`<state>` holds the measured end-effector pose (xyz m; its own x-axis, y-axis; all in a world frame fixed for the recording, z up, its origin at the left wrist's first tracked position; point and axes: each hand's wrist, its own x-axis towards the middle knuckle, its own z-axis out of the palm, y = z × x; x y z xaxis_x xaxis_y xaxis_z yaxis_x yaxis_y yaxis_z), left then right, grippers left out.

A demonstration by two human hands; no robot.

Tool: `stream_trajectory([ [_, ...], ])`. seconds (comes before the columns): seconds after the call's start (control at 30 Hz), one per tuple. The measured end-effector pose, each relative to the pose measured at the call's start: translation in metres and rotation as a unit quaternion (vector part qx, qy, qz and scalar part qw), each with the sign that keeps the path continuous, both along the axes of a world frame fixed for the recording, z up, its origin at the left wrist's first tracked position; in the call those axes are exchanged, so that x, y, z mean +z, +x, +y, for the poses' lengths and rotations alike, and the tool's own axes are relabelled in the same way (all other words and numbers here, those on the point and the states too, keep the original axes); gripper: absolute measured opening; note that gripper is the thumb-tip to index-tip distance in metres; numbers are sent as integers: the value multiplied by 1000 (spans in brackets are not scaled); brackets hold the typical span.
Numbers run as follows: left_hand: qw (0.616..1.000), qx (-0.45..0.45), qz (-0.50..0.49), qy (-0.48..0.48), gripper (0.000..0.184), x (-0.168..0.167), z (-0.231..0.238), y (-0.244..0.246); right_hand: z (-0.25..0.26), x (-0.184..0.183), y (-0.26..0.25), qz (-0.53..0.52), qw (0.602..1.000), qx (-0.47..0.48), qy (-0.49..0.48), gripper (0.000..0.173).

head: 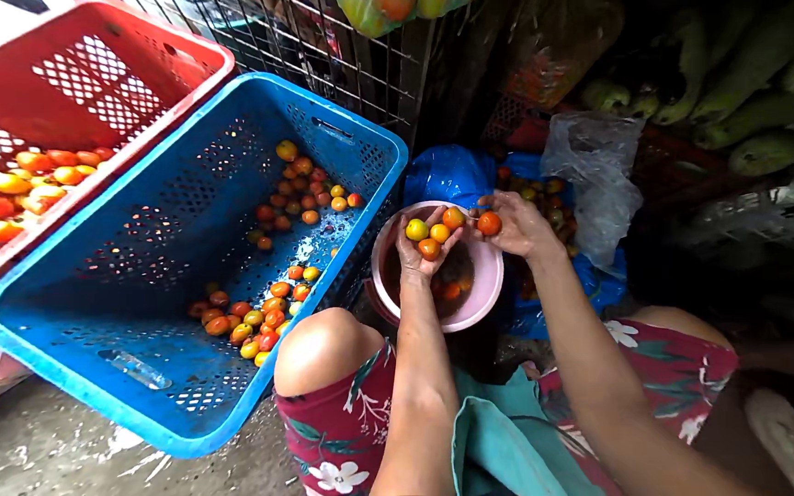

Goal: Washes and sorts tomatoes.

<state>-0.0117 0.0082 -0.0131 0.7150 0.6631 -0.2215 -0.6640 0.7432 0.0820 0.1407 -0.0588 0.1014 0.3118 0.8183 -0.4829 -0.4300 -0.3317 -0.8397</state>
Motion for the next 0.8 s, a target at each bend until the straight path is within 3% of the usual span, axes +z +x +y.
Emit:
stream_trajectory([
  [0.03, 1000, 6, -21, 1, 82, -2, 1, 0, -9, 0, 3, 18, 999, 4, 40, 28],
  [0.1, 999, 14, -49, 11, 84, -3, 2, -2, -21, -2, 7, -8, 996, 44, 78, 27],
  [0.23, 992, 32, -108, 59, 82, -5, 3, -4, -24, -8, -3, -149, 986, 77, 7, 17],
  [0.27, 990, 38, -125, 60, 82, -4, 4, -3, -22, -11, -10, -242, 965, 99, -25, 14],
  [0.33, 983, 52, -164, 67, 83, -5, 5, -3, -15, -20, -20, -431, 876, 201, -80, 27],
  [0.4, 975, 70, -199, 72, 85, -8, 8, -4, -2, -29, -37, -514, 777, 334, -142, 34],
  [0.47, 970, 80, -215, 78, 85, -11, 10, -3, 10, -45, -55, -538, 704, 411, -213, 37],
  [0.57, 972, 85, -211, 59, 83, -8, 11, -3, 14, -71, -71, -502, 695, 405, -317, 53],
  [0.63, 975, 91, -195, 53, 82, -7, 11, -3, 18, -75, -70, -475, 670, 449, -351, 46],
  [0.67, 976, 94, -189, 61, 82, -8, 11, -4, 22, -72, -66, -460, 677, 455, -350, 42],
  [0.7, 975, 96, -188, 67, 80, -8, 12, -5, 22, -68, -59, -442, 718, 433, -319, 36],
  [0.73, 975, 97, -190, 66, 80, -8, 13, -6, 17, -67, -50, -408, 785, 382, -267, 30],
  [0.8, 976, 97, -188, 54, 81, -7, 16, -4, 3, -56, -33, -269, 914, 256, -166, 35],
])
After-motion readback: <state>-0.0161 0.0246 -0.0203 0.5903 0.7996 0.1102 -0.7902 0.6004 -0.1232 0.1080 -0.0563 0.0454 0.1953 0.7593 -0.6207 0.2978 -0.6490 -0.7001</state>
